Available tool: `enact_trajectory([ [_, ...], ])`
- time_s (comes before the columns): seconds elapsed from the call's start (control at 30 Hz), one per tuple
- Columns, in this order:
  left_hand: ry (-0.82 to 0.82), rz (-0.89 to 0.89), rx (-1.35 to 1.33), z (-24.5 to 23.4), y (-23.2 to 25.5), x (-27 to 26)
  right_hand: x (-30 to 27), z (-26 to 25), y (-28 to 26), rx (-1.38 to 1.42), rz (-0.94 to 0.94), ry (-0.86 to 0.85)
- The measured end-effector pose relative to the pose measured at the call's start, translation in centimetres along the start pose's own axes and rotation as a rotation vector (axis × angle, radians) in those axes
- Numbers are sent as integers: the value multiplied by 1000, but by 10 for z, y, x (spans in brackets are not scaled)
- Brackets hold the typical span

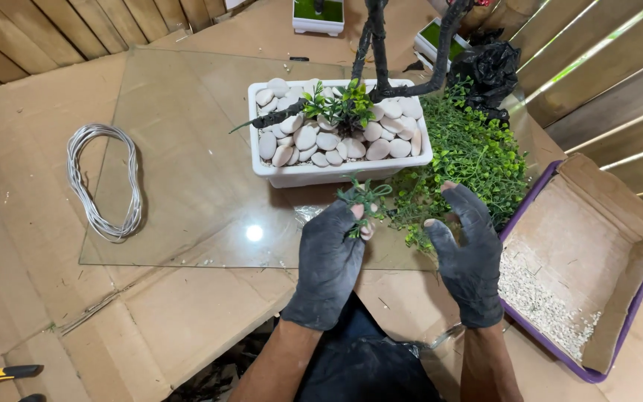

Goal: The person arranges small artificial green plants into a white rectangular planter filled with white pebbles. They pick up individual plant sprigs, insert them into the pebbles around a central black branch structure, and adjust their positions by hand.

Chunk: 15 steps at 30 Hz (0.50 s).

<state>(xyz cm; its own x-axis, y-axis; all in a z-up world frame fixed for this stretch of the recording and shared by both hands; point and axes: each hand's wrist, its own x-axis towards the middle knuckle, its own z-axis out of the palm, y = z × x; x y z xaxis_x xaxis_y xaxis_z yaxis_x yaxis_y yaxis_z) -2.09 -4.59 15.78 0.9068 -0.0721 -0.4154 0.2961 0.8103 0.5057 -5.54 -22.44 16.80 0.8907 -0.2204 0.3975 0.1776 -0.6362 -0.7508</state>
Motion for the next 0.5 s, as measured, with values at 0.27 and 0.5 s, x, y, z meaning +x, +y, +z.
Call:
enact_trajectory([
  [0.27,-45,-44,-128,-12,10,-7,11,18,-49,290,97,-49],
  [0.5,-95,-38,-24,-7,20,-20,18,34,-54,191,-123,-15],
])
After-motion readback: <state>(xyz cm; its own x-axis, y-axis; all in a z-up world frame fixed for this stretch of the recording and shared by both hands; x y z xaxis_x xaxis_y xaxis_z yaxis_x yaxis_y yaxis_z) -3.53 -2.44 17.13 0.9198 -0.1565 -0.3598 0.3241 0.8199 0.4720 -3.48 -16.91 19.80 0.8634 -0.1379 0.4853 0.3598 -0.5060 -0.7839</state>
